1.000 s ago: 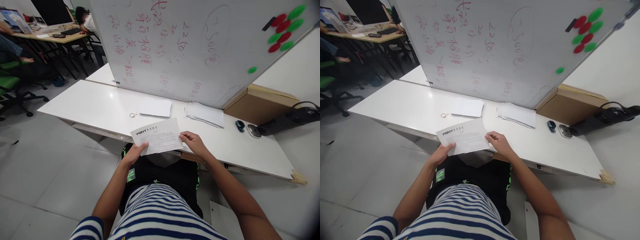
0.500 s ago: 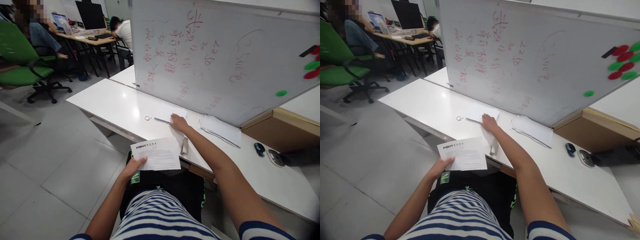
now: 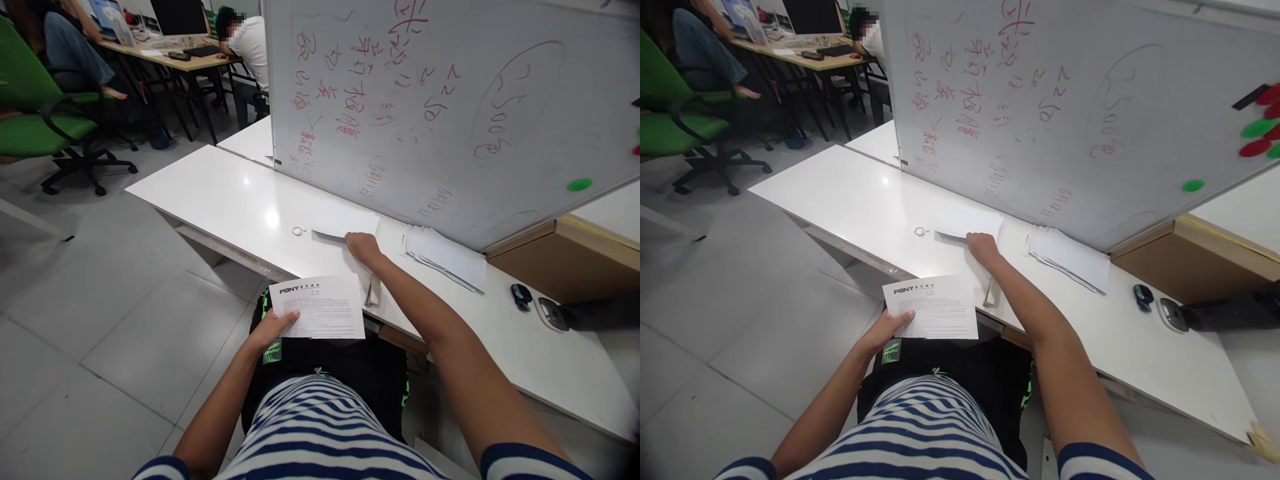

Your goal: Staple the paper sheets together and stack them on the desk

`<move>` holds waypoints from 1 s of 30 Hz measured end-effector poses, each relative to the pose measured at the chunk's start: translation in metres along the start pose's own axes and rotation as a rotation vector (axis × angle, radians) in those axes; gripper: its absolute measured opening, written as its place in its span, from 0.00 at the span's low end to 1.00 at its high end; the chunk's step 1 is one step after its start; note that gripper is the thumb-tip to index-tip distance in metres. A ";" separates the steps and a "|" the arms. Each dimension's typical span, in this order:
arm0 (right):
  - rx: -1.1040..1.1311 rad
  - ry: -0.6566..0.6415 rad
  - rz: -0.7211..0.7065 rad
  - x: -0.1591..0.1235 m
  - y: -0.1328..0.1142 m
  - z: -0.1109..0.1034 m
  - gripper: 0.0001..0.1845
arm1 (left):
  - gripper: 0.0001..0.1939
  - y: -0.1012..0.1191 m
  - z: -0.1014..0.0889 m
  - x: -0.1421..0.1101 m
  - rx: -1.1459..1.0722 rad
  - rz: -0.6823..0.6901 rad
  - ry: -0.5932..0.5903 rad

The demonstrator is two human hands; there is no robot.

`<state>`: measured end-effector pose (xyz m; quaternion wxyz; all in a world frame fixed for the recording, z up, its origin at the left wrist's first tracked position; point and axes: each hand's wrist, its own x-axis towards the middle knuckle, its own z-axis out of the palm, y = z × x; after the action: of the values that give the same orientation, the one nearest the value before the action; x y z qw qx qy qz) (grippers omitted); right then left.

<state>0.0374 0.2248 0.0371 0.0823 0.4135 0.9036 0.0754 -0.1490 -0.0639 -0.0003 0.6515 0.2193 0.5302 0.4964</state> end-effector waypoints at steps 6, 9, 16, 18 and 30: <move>0.039 -0.003 0.023 -0.003 0.000 -0.010 0.19 | 0.33 0.001 0.003 0.000 -0.006 -0.002 0.004; 0.061 -0.023 0.034 -0.004 0.002 -0.015 0.21 | 0.34 0.002 0.002 0.001 -0.007 -0.003 0.014; 0.063 -0.054 0.016 -0.009 0.005 -0.016 0.14 | 0.33 -0.002 0.005 0.007 0.018 0.021 -0.027; 0.062 -0.035 0.016 -0.010 0.003 -0.015 0.15 | 0.33 -0.004 0.007 0.007 0.020 0.026 -0.028; 0.153 -0.004 0.029 -0.014 0.010 -0.027 0.20 | 0.34 0.000 0.009 0.011 0.026 0.041 -0.018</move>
<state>0.0481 0.2183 0.0666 0.0512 0.4319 0.9004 0.0066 -0.1416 -0.0517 -0.0022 0.6429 0.2430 0.5263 0.5006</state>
